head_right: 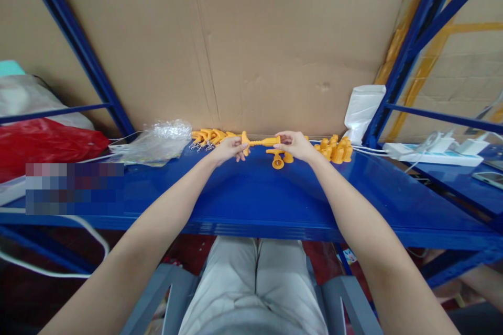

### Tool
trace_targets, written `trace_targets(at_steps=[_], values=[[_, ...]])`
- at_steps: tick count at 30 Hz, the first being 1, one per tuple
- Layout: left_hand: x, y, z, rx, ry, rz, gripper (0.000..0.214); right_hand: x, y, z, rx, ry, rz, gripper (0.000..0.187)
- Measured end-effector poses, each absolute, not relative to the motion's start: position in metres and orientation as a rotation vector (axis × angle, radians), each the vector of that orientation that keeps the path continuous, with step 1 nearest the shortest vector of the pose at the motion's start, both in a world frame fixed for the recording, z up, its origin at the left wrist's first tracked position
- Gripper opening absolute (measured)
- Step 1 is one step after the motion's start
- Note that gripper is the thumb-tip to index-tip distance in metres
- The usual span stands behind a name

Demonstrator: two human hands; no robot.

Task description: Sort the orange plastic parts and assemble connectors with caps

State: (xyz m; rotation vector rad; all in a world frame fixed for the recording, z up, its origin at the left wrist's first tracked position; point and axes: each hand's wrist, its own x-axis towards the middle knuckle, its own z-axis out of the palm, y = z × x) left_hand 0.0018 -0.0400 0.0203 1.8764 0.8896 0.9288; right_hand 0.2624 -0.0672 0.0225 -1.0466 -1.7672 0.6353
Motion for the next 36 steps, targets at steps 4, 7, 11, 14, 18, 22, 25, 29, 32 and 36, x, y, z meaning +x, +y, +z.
trace_targets(at_steps=[4,7,11,14,18,22,25,29,32,36], values=[[-0.001,-0.041,0.021,1.88,0.856,0.925,0.024,0.262,-0.071,0.025,-1.055,-1.766,0.665,0.041],[-0.002,-0.039,0.02,1.882,0.845,0.927,0.023,0.262,-0.073,0.026,-1.049,-1.781,0.676,0.044],[-0.001,-0.034,0.017,1.836,0.832,0.944,0.019,0.26,-0.074,0.027,-1.044,-1.823,0.717,0.045],[-0.001,-0.032,0.016,1.807,0.815,0.961,0.017,0.259,-0.076,0.028,-1.077,-1.839,0.766,0.046],[0.001,-0.033,0.017,1.797,0.834,0.967,0.013,0.257,-0.082,0.032,-1.129,-1.785,0.837,0.039],[0.002,-0.036,0.019,1.789,0.859,0.978,0.007,0.252,-0.089,0.035,-1.188,-1.655,0.955,0.026],[0.002,-0.035,0.018,1.799,0.849,0.987,0.008,0.247,-0.094,0.038,-1.226,-1.55,1.051,0.017],[0.002,-0.034,0.016,1.827,0.818,1.01,0.011,0.243,-0.097,0.042,-1.234,-1.453,1.179,0.019],[0.003,-0.034,0.016,1.834,0.804,1.03,0.011,0.244,-0.098,0.043,-1.219,-1.386,1.23,0.022],[0.004,-0.036,0.018,1.84,0.822,1.023,0.01,0.246,-0.096,0.043,-1.215,-1.338,1.27,0.024]])
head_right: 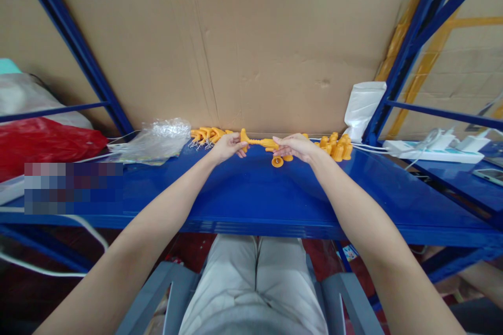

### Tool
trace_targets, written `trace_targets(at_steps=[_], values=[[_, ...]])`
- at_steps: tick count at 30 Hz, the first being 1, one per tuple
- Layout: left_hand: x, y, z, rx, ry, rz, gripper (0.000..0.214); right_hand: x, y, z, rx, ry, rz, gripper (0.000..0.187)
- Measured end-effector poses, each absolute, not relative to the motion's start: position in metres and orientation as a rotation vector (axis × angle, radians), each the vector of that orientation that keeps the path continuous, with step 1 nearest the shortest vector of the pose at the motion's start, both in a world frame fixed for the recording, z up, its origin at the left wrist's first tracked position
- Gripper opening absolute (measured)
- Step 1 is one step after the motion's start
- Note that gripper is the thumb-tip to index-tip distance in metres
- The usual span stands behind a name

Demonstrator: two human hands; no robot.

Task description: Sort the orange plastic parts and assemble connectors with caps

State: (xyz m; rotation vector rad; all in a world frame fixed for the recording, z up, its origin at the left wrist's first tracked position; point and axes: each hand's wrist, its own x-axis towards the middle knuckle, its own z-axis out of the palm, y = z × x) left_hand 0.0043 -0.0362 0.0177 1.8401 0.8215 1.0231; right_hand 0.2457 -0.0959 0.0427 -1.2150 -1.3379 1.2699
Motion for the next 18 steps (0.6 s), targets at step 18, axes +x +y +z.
trace_targets(at_steps=[18], values=[[0.002,-0.036,0.017,1.779,0.834,1.015,0.018,0.254,-0.083,0.028,-1.188,-1.679,0.878,0.026]])
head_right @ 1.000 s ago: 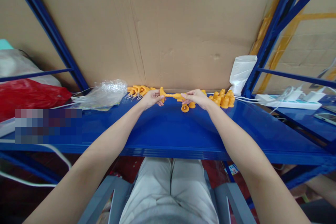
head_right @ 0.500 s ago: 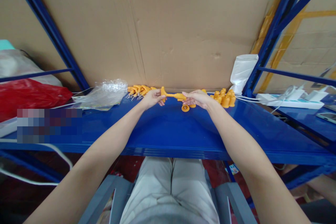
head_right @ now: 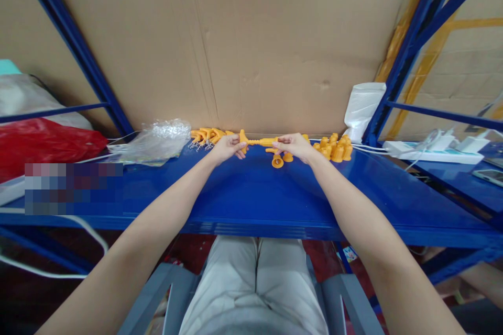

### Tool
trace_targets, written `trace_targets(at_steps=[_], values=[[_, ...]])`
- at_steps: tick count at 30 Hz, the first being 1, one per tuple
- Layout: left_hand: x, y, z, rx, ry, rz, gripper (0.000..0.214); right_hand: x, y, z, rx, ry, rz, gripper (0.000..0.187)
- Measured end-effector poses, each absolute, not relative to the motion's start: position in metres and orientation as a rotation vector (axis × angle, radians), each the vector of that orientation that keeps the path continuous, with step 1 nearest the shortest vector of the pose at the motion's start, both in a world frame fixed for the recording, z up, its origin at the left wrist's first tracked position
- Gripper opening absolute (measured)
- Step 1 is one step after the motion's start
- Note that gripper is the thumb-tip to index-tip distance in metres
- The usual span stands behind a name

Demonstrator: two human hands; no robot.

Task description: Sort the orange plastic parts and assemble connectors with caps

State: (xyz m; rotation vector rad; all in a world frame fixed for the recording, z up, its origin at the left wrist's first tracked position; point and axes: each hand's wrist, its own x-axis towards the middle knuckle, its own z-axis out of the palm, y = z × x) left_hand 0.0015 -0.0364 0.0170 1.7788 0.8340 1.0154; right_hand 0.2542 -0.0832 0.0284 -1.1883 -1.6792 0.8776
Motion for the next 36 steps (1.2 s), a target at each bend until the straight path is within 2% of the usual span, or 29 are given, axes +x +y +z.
trace_targets(at_steps=[6,12,17,23,36], values=[[0.003,-0.038,0.018,1.774,0.866,1.049,0.011,0.248,-0.087,0.03,-1.199,-1.658,0.875,0.026],[0.005,-0.038,0.018,1.783,0.86,1.073,0.016,0.245,-0.088,0.031,-1.226,-1.522,0.987,0.029],[0.007,-0.04,0.019,1.784,0.938,1.037,0.009,0.243,-0.091,0.032,-1.23,-1.515,1.051,0.027],[0.015,-0.046,0.018,1.736,1.005,1.057,0.014,0.24,-0.091,0.033,-1.242,-1.454,1.046,0.041],[0.028,-0.039,0.004,1.633,1.224,1.219,0.019,0.223,-0.093,0.03,-1.323,-1.479,0.906,0.05]])
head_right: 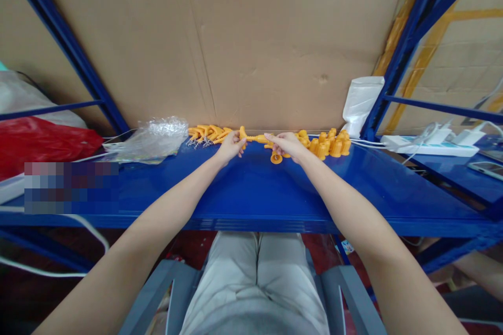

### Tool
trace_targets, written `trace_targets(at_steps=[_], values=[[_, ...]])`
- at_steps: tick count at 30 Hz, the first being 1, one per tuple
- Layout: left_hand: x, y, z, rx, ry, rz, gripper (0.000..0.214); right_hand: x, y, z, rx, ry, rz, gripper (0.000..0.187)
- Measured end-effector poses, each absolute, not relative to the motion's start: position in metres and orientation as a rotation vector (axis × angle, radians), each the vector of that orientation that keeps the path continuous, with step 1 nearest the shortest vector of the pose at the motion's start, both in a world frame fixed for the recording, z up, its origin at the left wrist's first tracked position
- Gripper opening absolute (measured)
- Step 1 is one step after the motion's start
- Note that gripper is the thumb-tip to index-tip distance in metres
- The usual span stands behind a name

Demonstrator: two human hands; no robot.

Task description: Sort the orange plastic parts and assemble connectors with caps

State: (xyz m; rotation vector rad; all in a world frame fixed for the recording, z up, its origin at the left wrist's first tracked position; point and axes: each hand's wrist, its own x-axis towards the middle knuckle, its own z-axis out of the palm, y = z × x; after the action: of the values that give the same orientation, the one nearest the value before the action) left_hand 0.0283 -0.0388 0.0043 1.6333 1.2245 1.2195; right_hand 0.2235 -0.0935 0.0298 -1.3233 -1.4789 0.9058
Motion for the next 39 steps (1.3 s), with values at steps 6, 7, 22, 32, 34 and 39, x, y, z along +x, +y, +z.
trace_targets(at_steps=[6,7,22,32,34,39], values=[[0.027,-0.038,0.004,1.639,1.308,1.299,0.02,0.218,-0.105,0.034,-1.407,-1.713,1.048,0.053],[0.028,-0.038,0.004,1.64,1.313,1.311,0.021,0.217,-0.107,0.035,-1.417,-1.74,1.078,0.052],[0.034,-0.045,-0.001,2.28,1.036,1.018,0.016,0.215,-0.097,0.023,-1.528,-1.429,0.993,0.056],[0.038,-0.05,-0.012,2.384,0.857,0.831,0.051,0.216,-0.104,0.025,-1.626,-1.726,0.952,0.041],[0.038,-0.05,-0.012,2.39,0.915,0.821,0.048,0.217,-0.104,0.026,-1.655,-1.804,0.874,0.042],[0.043,-0.05,-0.012,2.5,1.011,0.842,0.037,0.226,-0.101,0.035,-1.83,-1.921,0.414,0.037]])
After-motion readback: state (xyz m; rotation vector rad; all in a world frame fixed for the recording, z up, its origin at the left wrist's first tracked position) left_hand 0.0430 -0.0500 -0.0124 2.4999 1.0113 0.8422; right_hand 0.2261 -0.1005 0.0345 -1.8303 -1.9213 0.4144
